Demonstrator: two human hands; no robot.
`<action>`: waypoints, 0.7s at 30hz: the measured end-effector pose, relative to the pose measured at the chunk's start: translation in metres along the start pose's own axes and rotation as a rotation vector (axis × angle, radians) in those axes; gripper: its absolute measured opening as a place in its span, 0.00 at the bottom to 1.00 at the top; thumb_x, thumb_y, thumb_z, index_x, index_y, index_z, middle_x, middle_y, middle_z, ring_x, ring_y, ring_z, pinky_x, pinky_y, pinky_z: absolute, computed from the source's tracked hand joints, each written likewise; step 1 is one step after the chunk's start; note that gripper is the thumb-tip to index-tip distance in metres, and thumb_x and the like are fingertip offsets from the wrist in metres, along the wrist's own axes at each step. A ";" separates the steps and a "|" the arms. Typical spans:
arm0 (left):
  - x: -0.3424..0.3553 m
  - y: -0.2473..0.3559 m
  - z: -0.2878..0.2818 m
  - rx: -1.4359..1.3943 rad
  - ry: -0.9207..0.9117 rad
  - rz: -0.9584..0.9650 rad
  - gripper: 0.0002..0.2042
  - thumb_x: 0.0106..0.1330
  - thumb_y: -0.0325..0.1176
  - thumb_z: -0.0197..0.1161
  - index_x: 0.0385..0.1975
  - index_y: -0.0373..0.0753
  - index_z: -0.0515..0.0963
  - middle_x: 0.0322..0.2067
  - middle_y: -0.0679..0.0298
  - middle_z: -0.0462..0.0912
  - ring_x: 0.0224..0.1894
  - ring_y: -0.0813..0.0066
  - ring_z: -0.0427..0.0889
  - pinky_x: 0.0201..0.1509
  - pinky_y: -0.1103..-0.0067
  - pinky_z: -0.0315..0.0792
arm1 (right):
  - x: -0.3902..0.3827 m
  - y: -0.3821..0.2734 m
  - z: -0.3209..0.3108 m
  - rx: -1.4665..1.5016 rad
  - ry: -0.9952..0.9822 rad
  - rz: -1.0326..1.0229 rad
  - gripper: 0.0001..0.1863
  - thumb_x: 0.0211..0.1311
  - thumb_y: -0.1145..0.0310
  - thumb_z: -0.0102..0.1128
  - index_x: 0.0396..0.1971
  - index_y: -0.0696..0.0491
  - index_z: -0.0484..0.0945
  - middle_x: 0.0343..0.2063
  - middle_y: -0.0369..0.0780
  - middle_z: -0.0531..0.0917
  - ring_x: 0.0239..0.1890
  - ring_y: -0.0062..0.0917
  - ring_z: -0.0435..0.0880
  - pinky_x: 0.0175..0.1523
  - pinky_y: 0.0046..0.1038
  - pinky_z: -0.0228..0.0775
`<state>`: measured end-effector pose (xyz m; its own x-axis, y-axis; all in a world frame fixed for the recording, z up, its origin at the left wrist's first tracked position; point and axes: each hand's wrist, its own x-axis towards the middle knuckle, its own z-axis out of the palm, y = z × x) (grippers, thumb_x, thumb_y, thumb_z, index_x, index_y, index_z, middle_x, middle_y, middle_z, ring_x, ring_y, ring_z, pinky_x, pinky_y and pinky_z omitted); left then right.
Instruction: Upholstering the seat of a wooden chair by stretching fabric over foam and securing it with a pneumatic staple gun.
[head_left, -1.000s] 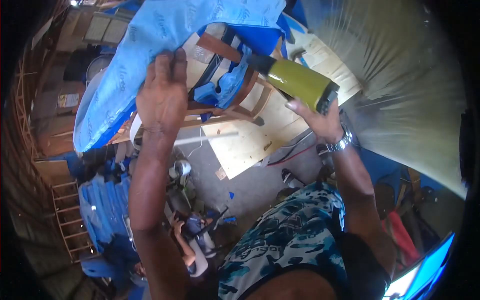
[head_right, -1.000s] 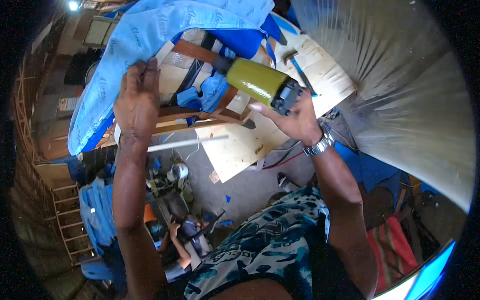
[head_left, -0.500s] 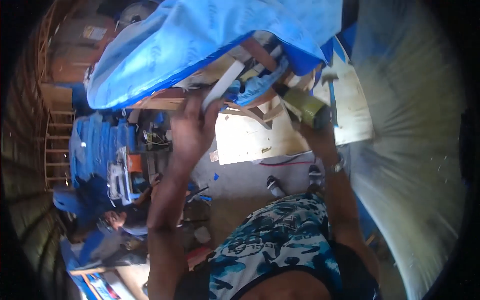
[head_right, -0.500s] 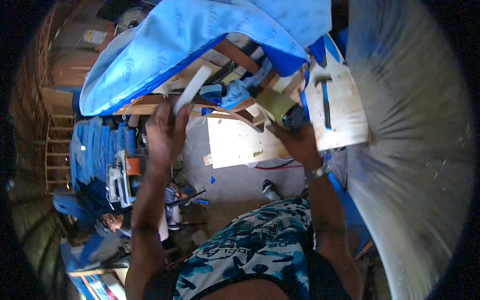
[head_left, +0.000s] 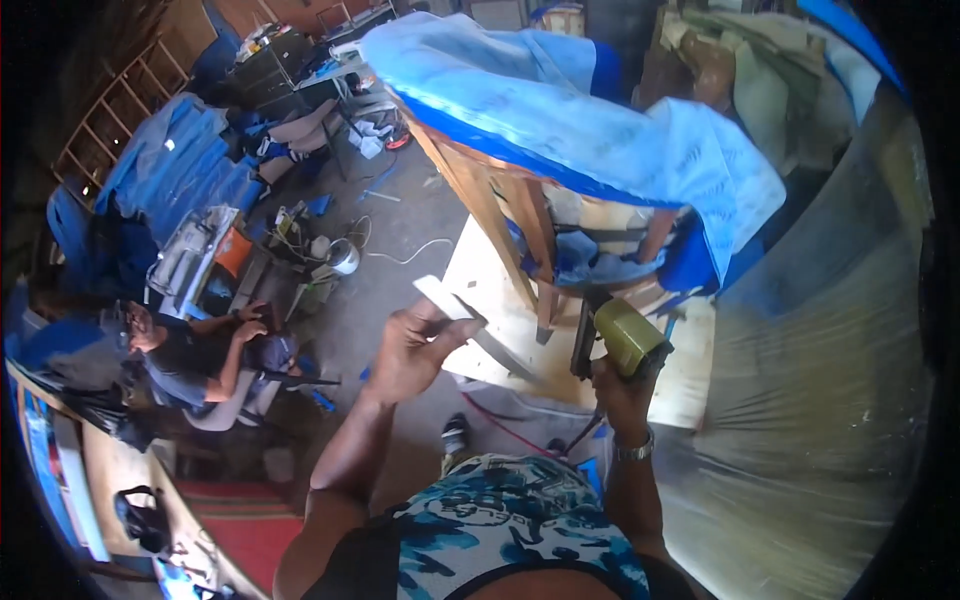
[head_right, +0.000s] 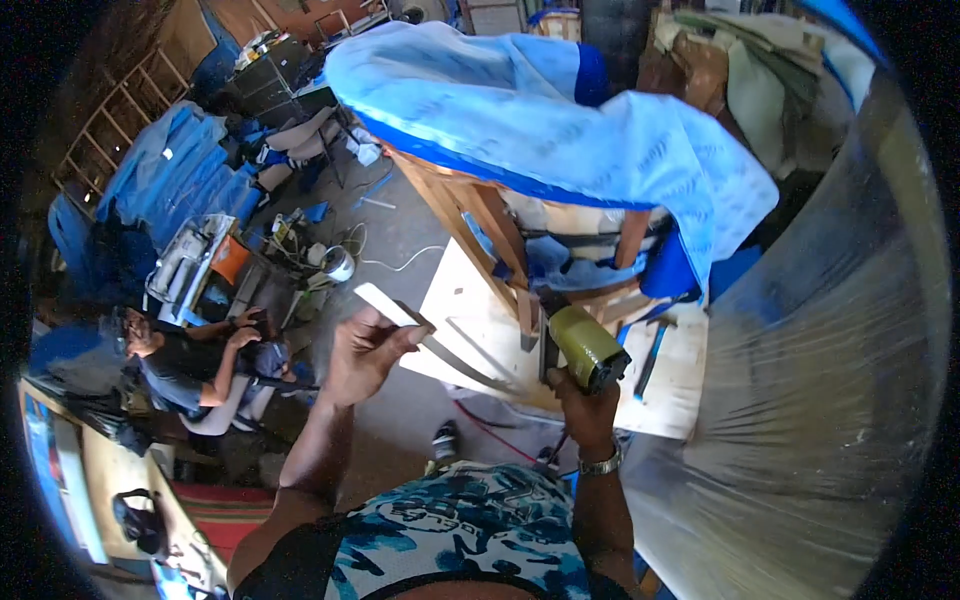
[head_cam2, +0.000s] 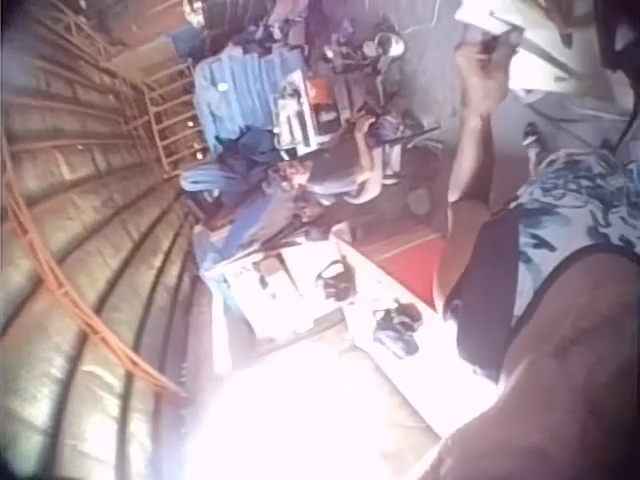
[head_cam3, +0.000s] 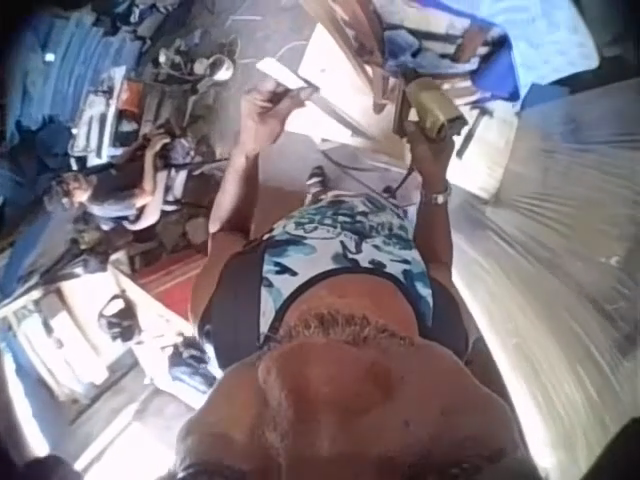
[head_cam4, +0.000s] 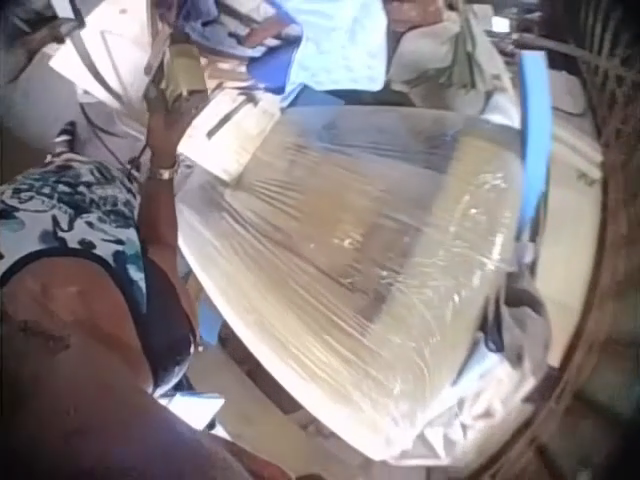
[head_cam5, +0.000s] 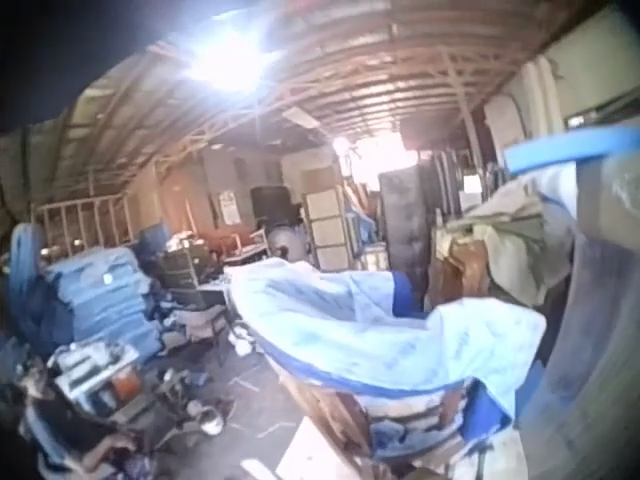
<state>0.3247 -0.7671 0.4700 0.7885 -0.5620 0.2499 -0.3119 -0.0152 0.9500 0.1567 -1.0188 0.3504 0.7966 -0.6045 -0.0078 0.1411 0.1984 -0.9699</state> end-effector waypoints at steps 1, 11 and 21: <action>0.009 -0.002 -0.011 0.099 -0.068 0.129 0.04 0.72 0.25 0.67 0.43 0.33 0.83 0.38 0.60 0.90 0.36 0.78 0.87 0.37 0.79 0.83 | -0.003 -0.003 0.012 -0.043 0.013 -0.024 0.18 0.61 0.73 0.76 0.49 0.60 0.81 0.30 0.35 0.87 0.29 0.17 0.83 0.34 0.23 0.76; 0.069 0.024 -0.148 -0.968 -0.324 0.238 0.08 0.77 0.23 0.53 0.53 0.33 0.68 0.40 0.45 0.84 0.38 0.53 0.92 0.36 0.75 0.90 | -0.060 0.005 0.133 -0.266 0.392 -0.076 0.12 0.63 0.71 0.75 0.42 0.57 0.83 0.30 0.30 0.84 0.28 0.12 0.77 0.32 0.20 0.68; 0.142 -0.034 -0.136 -0.830 0.089 0.190 0.07 0.81 0.30 0.55 0.48 0.33 0.73 0.39 0.59 0.83 0.40 0.73 0.87 0.44 0.76 0.83 | -0.148 -0.010 0.153 -0.356 1.169 -0.116 0.26 0.71 0.50 0.68 0.18 0.52 0.74 0.14 0.32 0.74 0.15 0.16 0.69 0.22 0.25 0.57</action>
<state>0.5194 -0.7341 0.4989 0.8115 -0.4265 0.3995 0.0189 0.7024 0.7115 0.1271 -0.8137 0.3989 -0.2425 -0.9690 0.0469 -0.1380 -0.0134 -0.9903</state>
